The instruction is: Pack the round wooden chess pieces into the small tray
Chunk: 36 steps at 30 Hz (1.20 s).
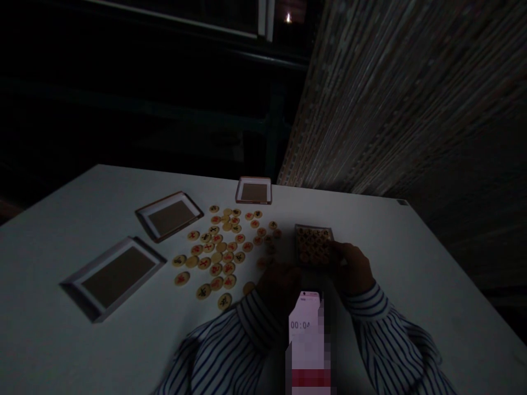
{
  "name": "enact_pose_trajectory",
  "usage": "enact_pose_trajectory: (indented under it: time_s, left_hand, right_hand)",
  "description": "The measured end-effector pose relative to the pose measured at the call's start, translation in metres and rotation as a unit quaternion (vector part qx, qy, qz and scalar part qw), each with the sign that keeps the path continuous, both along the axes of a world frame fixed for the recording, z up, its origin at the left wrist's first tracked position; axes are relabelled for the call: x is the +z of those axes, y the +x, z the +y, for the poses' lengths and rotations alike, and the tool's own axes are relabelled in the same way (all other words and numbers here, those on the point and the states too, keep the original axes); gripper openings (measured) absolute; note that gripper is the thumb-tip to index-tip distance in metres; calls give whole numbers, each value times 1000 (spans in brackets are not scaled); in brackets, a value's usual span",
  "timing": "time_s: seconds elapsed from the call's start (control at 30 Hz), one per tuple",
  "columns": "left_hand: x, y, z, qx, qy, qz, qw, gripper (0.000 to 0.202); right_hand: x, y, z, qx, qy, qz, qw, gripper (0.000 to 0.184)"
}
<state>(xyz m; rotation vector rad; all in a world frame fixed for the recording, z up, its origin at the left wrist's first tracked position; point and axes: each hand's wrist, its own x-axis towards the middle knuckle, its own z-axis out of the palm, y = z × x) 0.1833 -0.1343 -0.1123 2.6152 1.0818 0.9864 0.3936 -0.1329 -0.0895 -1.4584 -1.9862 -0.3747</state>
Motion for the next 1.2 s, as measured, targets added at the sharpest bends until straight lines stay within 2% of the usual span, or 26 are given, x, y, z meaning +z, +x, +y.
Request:
enact_pose_trajectory:
  time_s: [0.23, 0.37, 0.4, 0.53, 0.63, 0.87, 0.97, 1.2]
  left_hand:
    - [3, 0, -2, -25, 23, 34, 999, 15]
    - [13, -16, 1, 18, 48, 26, 998, 20]
    - [16, -23, 3, 52, 30, 26, 998, 20]
    - [27, -56, 12, 93, -62, 100, 989, 20]
    - [30, -69, 17, 120, -85, 144, 979, 22]
    - [22, -68, 20, 136, -79, 181, 971, 22]
    - [17, -69, 21, 133, -79, 191, 969, 20]
    - [12, -69, 25, 136, -74, 173, 973, 18]
  right_hand:
    - [2, -3, -1, 7, -10, -18, 1000, 23]
    - [10, -9, 0, 15, -16, -37, 999, 24]
    - [12, -12, 1, 17, -15, -45, 999, 23]
    - [19, -33, 6, 75, -60, -87, 992, 21]
    - [24, -59, 10, 129, -99, -118, 980, 21]
    - [38, -112, 16, 143, -233, -199, 941, 20]
    - [36, -120, 22, 140, -262, -226, 928, 24]
    - [28, -124, 30, 132, -286, -250, 916, 24]
